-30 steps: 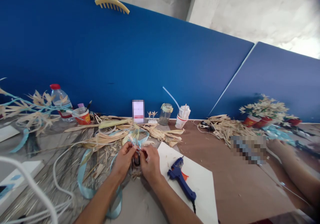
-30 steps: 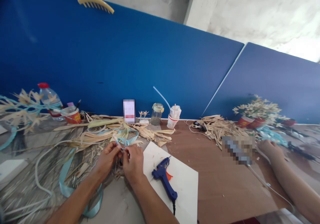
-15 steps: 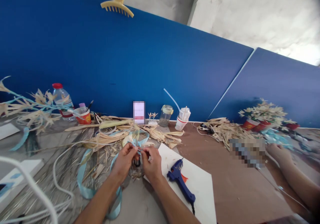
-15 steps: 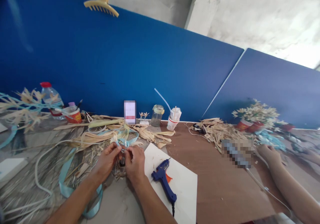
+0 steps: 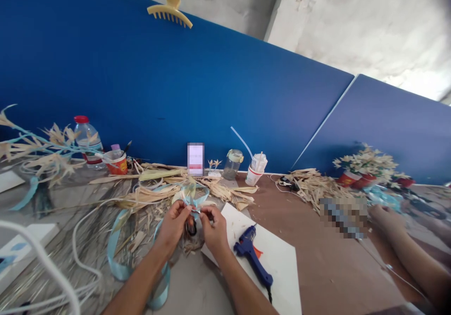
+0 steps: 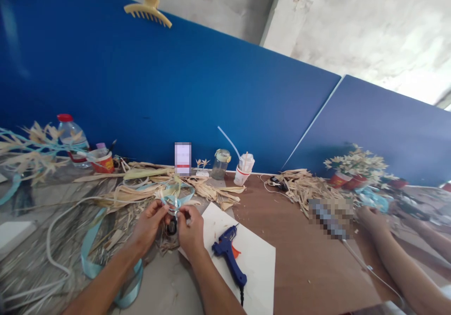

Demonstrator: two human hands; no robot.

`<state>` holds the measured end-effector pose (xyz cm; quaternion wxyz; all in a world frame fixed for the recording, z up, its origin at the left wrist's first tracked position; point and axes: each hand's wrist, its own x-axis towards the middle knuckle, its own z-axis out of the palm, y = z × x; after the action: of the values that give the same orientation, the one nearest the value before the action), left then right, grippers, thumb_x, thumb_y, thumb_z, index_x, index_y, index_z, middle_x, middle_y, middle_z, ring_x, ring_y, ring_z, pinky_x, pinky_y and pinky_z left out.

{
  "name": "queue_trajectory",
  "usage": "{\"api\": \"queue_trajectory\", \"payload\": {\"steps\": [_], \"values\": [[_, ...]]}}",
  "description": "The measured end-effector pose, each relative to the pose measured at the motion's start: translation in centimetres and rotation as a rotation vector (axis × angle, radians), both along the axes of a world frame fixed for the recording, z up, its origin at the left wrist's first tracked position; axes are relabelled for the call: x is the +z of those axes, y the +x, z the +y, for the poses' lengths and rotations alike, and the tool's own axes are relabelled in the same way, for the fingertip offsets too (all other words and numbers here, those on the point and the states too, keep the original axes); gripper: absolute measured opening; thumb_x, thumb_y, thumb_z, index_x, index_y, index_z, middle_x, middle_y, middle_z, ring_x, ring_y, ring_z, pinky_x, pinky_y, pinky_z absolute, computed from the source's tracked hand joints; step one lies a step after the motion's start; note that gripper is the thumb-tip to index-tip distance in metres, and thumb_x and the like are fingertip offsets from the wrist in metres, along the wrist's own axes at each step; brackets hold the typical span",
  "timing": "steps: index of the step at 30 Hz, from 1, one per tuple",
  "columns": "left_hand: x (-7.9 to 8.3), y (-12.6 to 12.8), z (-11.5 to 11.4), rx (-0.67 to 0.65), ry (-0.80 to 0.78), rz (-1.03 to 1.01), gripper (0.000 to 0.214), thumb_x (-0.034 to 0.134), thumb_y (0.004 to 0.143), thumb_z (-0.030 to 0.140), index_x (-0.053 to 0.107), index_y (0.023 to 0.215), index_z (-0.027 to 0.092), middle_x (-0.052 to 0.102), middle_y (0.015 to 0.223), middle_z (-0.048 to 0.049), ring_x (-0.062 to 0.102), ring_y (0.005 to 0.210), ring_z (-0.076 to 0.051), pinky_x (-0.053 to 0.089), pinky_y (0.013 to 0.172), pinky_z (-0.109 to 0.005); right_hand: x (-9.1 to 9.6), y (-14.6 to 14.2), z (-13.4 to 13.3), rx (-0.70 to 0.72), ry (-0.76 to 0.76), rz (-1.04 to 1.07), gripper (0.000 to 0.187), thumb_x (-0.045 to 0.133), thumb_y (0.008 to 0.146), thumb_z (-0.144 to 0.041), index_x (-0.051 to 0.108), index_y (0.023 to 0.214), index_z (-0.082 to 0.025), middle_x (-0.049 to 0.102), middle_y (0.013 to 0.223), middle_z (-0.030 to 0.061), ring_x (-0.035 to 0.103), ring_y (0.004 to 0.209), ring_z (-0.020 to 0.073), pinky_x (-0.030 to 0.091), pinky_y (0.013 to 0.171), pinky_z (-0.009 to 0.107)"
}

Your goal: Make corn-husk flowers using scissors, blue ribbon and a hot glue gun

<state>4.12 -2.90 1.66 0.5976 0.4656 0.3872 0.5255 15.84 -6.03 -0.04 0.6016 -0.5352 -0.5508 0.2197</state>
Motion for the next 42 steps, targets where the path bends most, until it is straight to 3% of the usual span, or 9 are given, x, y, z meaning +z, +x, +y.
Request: {"api": "queue_trajectory", "payload": {"steps": [6, 13, 20, 23, 25, 28, 31, 36, 42], "values": [[-0.5, -0.3, 0.9, 0.077, 0.048, 0.054, 0.023, 0.064, 0.068, 0.041, 0.057, 0.071, 0.019, 0.056, 0.050, 0.0057, 0.050, 0.046, -0.011, 0.039, 0.051, -0.024, 0.4, 1.1, 0.4, -0.147, -0.033, 0.092, 0.026, 0.053, 0.075, -0.027, 0.059, 0.097, -0.016, 0.058, 0.079, 0.0022, 0.056, 0.070, 0.0152, 0.047, 0.068, 0.028], [-0.9, -0.5, 1.2, 0.075, 0.107, 0.061, 0.026, 0.063, 0.068, 0.044, 0.056, 0.074, 0.019, 0.062, 0.065, 0.0022, 0.051, 0.047, -0.011, 0.039, 0.051, -0.025, 4.1, 3.0, -0.3, -0.176, -0.084, 0.135, 0.035, 0.057, 0.070, -0.029, 0.057, 0.101, -0.015, 0.058, 0.085, 0.0035, 0.054, 0.064, 0.0137, 0.046, 0.062, 0.027], [-1.2, -0.5, 1.4, 0.086, 0.127, 0.130, 0.020, 0.058, 0.071, 0.040, 0.053, 0.074, 0.022, 0.051, 0.052, 0.0071, 0.049, 0.047, -0.013, 0.036, 0.049, -0.025, 8.0, 7.4, -5.7, -0.044, -0.316, -0.302, 0.027, 0.055, 0.076, -0.032, 0.063, 0.095, -0.016, 0.065, 0.086, 0.0055, 0.059, 0.076, 0.0188, 0.046, 0.070, 0.031], [-1.1, -0.4, 1.5, 0.093, 0.173, 0.108, 0.017, 0.058, 0.071, 0.037, 0.051, 0.068, 0.022, 0.050, 0.051, 0.0069, 0.050, 0.048, -0.013, 0.038, 0.053, -0.026, 6.9, 9.7, -8.8, -0.117, -0.525, -0.572, 0.022, 0.053, 0.076, -0.030, 0.064, 0.089, -0.016, 0.064, 0.079, 0.0054, 0.059, 0.070, 0.0201, 0.044, 0.067, 0.032], [-1.2, -0.3, 1.5, 0.087, 0.196, 0.094, 0.017, 0.057, 0.071, 0.037, 0.051, 0.066, 0.022, 0.049, 0.051, 0.0070, 0.050, 0.047, -0.013, 0.039, 0.052, -0.026, 5.4, 10.7, -10.4, -0.207, -0.657, -0.724, 0.021, 0.055, 0.074, -0.028, 0.065, 0.088, -0.016, 0.064, 0.088, 0.0088, 0.061, 0.075, 0.0221, 0.045, 0.072, 0.034], [-1.5, -0.2, 1.5, 0.074, 0.209, 0.096, 0.016, 0.057, 0.072, 0.037, 0.051, 0.068, 0.022, 0.049, 0.053, 0.0069, 0.051, 0.048, -0.013, 0.039, 0.052, -0.026, 3.3, 10.8, -11.9, -0.225, -0.762, -0.841, 0.029, 0.060, 0.072, -0.029, 0.064, 0.098, -0.015, 0.060, 0.103, 0.0137, 0.062, 0.094, 0.0272, 0.044, 0.081, 0.035], [-1.9, -0.2, 1.7, 0.065, 0.218, 0.109, 0.016, 0.057, 0.072, 0.037, 0.050, 0.068, 0.022, 0.050, 0.055, 0.0070, 0.051, 0.049, -0.013, 0.040, 0.052, -0.026, 2.3, 10.2, -12.0, -0.236, -0.807, -0.873, 0.034, 0.062, 0.069, -0.025, 0.063, 0.102, -0.014, 0.057, 0.104, 0.0138, 0.063, 0.092, 0.0276, 0.045, 0.078, 0.034], [-2.0, -0.4, 1.8, 0.058, 0.222, 0.128, 0.015, 0.056, 0.074, 0.036, 0.051, 0.070, 0.022, 0.050, 0.055, 0.0066, 0.052, 0.049, -0.013, 0.039, 0.052, -0.026, 1.8, 10.2, -11.1, -0.220, -0.731, -0.854, 0.026, 0.059, 0.066, -0.014, 0.064, 0.091, -0.015, 0.057, 0.098, 0.0103, 0.063, 0.084, 0.0236, 0.045, 0.077, 0.032], [-1.3, -0.5, 1.3, 0.101, 0.229, 0.127, 0.015, 0.056, 0.074, 0.035, 0.049, 0.067, 0.023, 0.050, 0.053, 0.0067, 0.051, 0.048, -0.013, 0.039, 0.052, -0.026, 1.6, 11.9, -11.3, -0.272, -0.398, -0.605, 0.021, 0.054, 0.070, -0.019, 0.064, 0.088, -0.018, 0.059, 0.089, 0.0092, 0.061, 0.081, 0.0235, 0.046, 0.077, 0.035]]}}
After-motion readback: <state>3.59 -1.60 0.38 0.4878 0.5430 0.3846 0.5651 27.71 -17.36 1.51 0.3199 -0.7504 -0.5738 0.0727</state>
